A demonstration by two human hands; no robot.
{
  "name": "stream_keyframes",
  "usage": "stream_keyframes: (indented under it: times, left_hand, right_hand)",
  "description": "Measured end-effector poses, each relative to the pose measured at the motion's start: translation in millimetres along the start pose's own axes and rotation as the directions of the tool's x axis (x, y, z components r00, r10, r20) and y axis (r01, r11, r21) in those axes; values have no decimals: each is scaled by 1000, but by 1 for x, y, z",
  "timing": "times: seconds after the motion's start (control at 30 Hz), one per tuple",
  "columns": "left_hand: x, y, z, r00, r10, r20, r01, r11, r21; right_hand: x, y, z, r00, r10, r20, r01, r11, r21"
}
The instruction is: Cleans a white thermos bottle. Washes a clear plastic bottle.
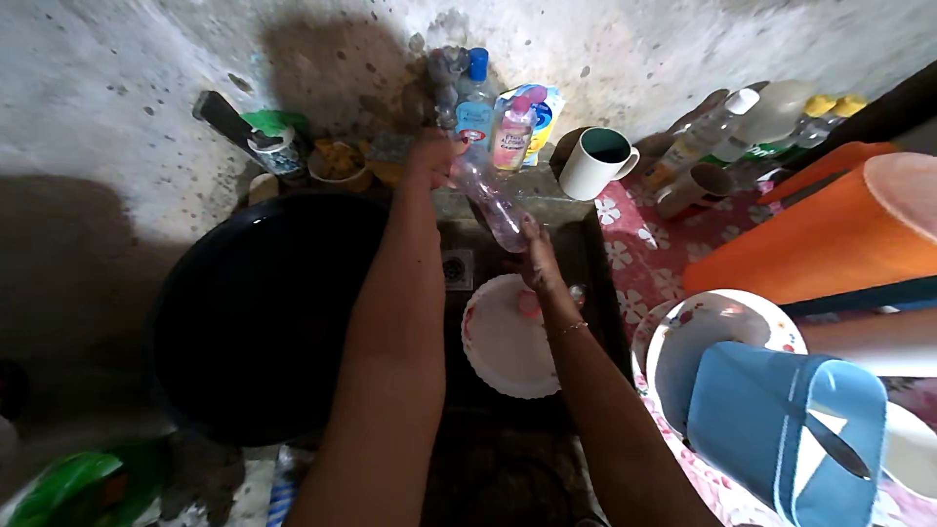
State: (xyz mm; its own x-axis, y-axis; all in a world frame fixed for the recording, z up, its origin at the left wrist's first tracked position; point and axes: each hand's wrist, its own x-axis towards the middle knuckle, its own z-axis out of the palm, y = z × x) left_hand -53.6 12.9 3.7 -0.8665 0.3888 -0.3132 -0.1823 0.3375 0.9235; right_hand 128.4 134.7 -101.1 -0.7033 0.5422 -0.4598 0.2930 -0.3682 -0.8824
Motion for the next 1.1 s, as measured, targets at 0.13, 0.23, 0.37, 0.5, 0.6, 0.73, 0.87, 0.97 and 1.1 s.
stream_keyframes:
  times: [0.13,0.23,0.37,0.5,0.6,0.73,0.87,0.97,1.1]
  left_hand:
    - [-10,9,4,990,-97,102,111,983,-149]
    - [-12,8,2,991,-70,114,98,959,-266]
    - [-20,10,2,994,-78,76,98,943,-318]
    - [-22,14,4,990,-128,59,141,915,-379]
    - [-19,11,4,987,-138,80,158,913,-376]
    - [-16,6,8,990,-121,71,133,973,-187]
    - [-20,2,11,980,-89,180,69,991,116]
    - [-42,7,14,978,-90,191,64,988,137]
    - [-43,-5,15,980,-97,173,90,995,46]
  right_hand:
    - [-18,-22,-11,971,-183,-154,210,959,188]
    - [-25,-43,-19,842,-500,-202,520,851,64]
    - [-32,-81,-25,569,-812,-127,788,583,-196]
    - [-62,-119,-29,401,-916,20,834,356,-422]
    - [-104,-144,-25,398,-903,164,805,258,-534]
    - [-110,-172,-17,184,-942,279,838,2,-545]
    - [-139,-184,-8,260,-884,389,805,-24,-592]
    - [-156,-187,-2,293,-850,438,784,-49,-619]
    - [-161,-190,5,231,-832,504,798,-134,-588]
